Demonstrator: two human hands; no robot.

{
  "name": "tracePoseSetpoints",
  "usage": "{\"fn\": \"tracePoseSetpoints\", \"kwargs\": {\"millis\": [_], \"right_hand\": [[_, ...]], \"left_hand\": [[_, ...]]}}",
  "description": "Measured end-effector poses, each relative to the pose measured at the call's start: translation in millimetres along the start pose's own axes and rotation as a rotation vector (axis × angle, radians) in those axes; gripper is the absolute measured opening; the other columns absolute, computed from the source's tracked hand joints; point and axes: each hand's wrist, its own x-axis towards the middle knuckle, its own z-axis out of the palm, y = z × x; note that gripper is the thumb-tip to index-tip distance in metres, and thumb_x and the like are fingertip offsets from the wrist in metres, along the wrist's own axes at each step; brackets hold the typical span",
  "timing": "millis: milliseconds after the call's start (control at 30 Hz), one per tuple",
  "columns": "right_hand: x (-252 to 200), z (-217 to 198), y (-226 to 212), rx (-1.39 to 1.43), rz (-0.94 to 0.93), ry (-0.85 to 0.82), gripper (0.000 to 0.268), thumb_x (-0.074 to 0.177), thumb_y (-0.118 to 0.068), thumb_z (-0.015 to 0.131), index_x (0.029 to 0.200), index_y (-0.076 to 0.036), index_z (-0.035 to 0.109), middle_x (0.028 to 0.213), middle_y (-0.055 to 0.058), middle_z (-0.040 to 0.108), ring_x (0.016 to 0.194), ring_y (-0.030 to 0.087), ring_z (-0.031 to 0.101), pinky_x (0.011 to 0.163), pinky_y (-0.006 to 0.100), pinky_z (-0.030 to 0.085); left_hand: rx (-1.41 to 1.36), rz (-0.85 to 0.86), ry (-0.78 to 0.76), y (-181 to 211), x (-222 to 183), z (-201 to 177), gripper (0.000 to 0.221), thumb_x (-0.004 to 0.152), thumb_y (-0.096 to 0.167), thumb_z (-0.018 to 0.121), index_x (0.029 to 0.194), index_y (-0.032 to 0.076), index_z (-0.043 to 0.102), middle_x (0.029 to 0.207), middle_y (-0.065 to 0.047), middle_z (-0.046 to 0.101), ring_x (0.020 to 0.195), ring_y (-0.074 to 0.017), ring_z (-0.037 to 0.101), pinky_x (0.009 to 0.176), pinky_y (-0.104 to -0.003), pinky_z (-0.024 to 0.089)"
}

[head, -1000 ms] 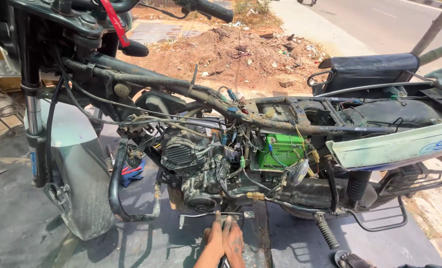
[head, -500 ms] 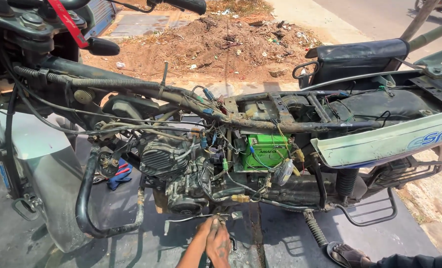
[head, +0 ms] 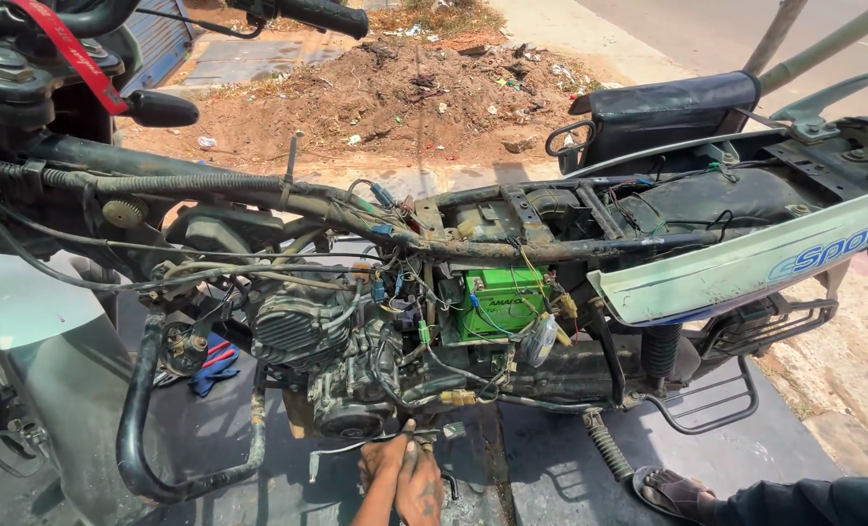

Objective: Repairing and inspecting a motorcycle engine and chassis.

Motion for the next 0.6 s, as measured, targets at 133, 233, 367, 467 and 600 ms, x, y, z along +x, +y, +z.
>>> {"fn": "tracePoseSetpoints", "kwargs": {"millis": [133,233,367,467,600], "right_hand": [[1.7,-28.7,-4.3,0.011,0.03,-0.011,0.055,0.103,-0.044,0.034,0.135,-0.009,0.063,0.134,0.02,0.064,0.123,0.04,0.061,0.106,0.046,0.047],[9.5,-105.9,-78.5,-0.367,-0.081,-0.438,0.051,0.101,-0.047,0.052,0.137,-0.012,0.061,0.13,0.023,0.064,0.126,0.04,0.057,0.111,0.049,0.04],[-7.2,-251.7,-204.5,0.009,-0.509,-0.518,0.035,0.09,-0.029,0.073,0.12,-0.011,0.077,0.11,0.013,0.078,0.099,0.024,0.066,0.087,0.039,0.052],[44.4,-302.1,-256.6,0.151,-0.516,0.02,0.027,0.09,-0.02,0.077,0.114,-0.009,0.08,0.096,0.011,0.082,0.08,0.015,0.073,0.072,0.031,0.059],[173.9,-331.4,-261.4,-0.092,-0.476,0.554,0.024,0.092,-0.025,0.081,0.109,-0.008,0.081,0.099,0.016,0.079,0.086,0.019,0.074,0.081,0.035,0.057]], "left_hand": [[0.043,-0.072,0.013,7.6,-25.2,-9.1,0.072,0.058,0.068,0.089,0.083,0.001,0.081,0.096,-0.014,0.081,0.093,-0.0296,0.078,0.085,-0.044,0.06],[0.049,-0.084,0.029,30.5,-35.3,-19.8,0.077,0.056,0.072,0.09,0.085,0.001,0.081,0.1,-0.014,0.081,0.099,-0.031,0.078,0.089,-0.045,0.06],[0.055,-0.064,0.099,27.7,-39.9,-22.5,0.08,0.054,0.071,0.093,0.093,0.003,0.077,0.107,-0.015,0.077,0.105,-0.0317,0.073,0.093,-0.045,0.056],[0.055,-0.052,0.158,23.5,-43.0,-23.0,0.085,0.053,0.071,0.096,0.1,0.005,0.073,0.113,-0.015,0.074,0.11,-0.0321,0.069,0.096,-0.044,0.052],[0.021,-0.046,0.083,21.9,-27.2,-15.2,0.083,0.053,0.069,0.096,0.1,0.002,0.083,0.118,-0.015,0.077,0.117,-0.0297,0.071,0.103,-0.039,0.052]]}}
